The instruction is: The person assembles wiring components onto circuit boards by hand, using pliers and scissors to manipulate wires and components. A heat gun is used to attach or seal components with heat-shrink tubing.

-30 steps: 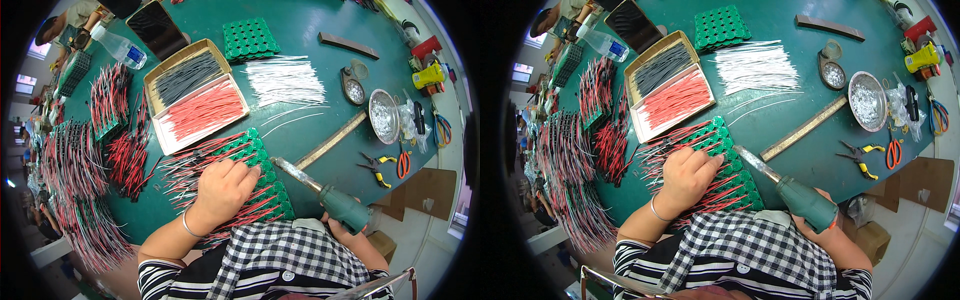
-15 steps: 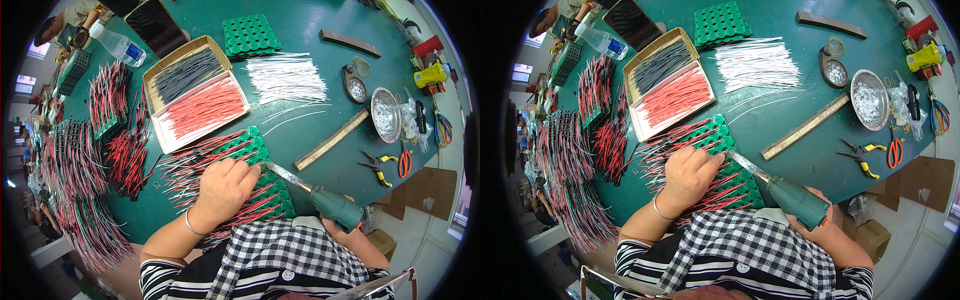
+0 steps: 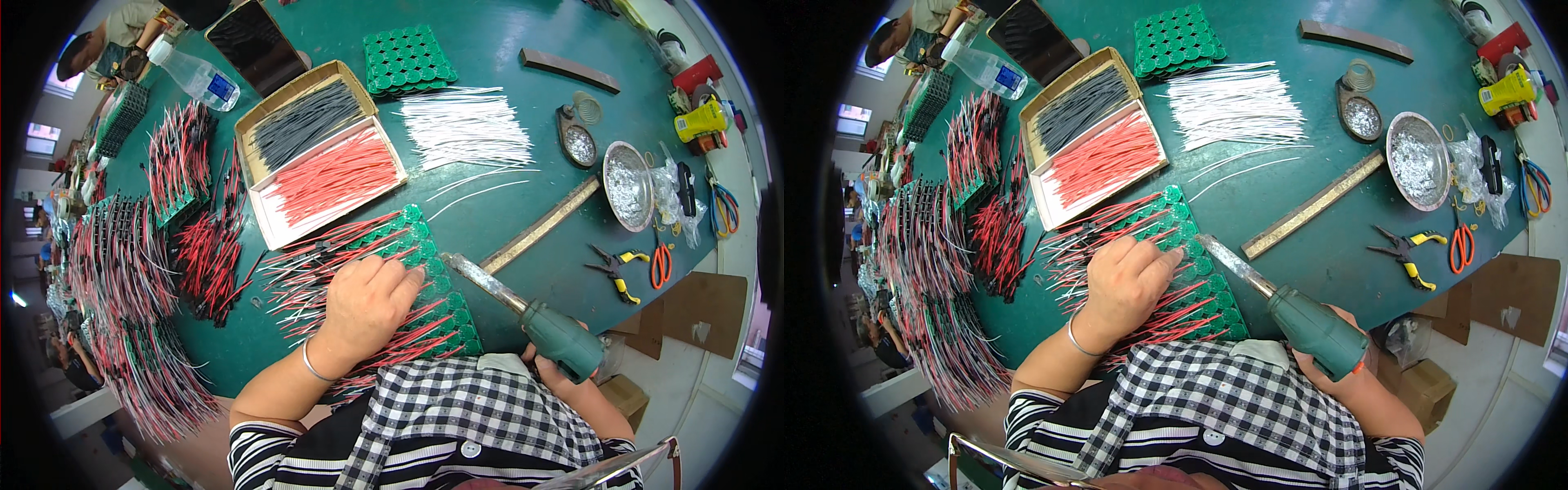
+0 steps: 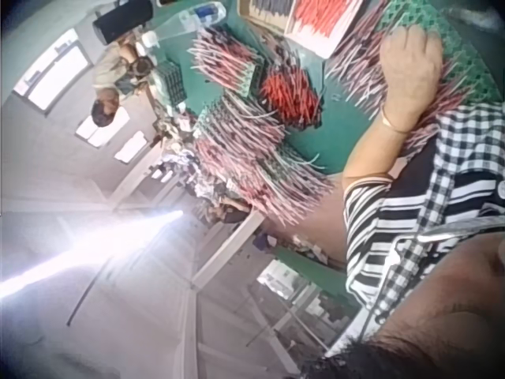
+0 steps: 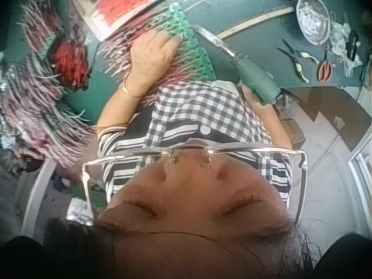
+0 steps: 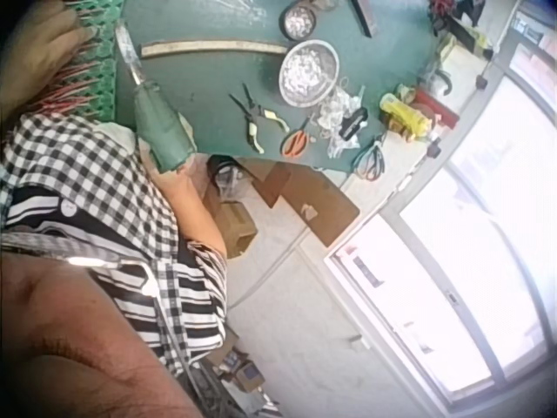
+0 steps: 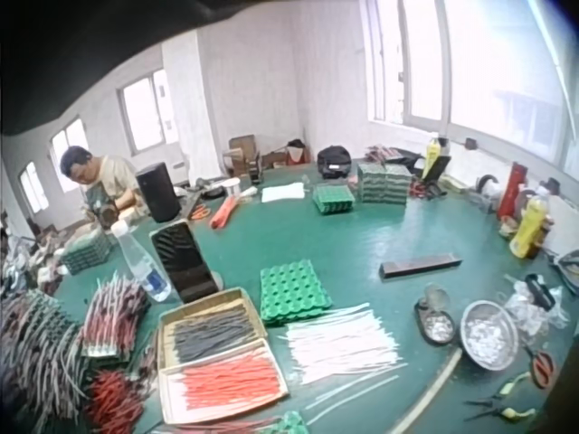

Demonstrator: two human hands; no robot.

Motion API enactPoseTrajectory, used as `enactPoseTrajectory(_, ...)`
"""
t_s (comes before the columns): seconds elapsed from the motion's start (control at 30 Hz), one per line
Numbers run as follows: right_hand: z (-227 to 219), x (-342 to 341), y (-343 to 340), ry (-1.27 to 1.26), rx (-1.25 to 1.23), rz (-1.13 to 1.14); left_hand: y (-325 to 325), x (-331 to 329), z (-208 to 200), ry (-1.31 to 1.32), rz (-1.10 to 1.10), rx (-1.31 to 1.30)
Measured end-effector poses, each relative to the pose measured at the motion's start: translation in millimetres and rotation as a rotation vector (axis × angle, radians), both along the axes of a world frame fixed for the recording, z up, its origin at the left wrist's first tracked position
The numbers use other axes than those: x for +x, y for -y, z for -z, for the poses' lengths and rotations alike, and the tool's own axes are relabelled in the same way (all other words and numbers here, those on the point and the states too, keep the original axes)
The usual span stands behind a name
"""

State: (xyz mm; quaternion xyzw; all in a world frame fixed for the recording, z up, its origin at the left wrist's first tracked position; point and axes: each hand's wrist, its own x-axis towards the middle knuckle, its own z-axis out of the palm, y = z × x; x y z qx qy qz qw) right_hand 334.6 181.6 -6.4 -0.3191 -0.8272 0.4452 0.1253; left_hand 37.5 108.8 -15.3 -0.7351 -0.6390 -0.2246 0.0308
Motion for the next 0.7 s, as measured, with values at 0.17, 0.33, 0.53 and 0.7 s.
enactPoseTrajectory(0.17,-2.9,6.9,2.2,0.028,0.000,0.019,1.9,0.2,0.2,0.047,-0.001,0.001)
enactPoseTrajectory(0.33,-5.3,9.4,9.2,0.024,0.014,0.090,10.0,9.6,-1.4,0.026,0.025,0.002)
enactPoseTrajectory(0.53,-5.6,10.5,6.6,0.007,0.064,-0.038,11.0,12.0,2.0,0.017,0.012,-0.001)
enactPoseTrajectory(0.7,-3.3,9.7,8.5,0.015,0.080,-0.036,12.0,13.5,3.2,-0.019,0.021,-0.006)
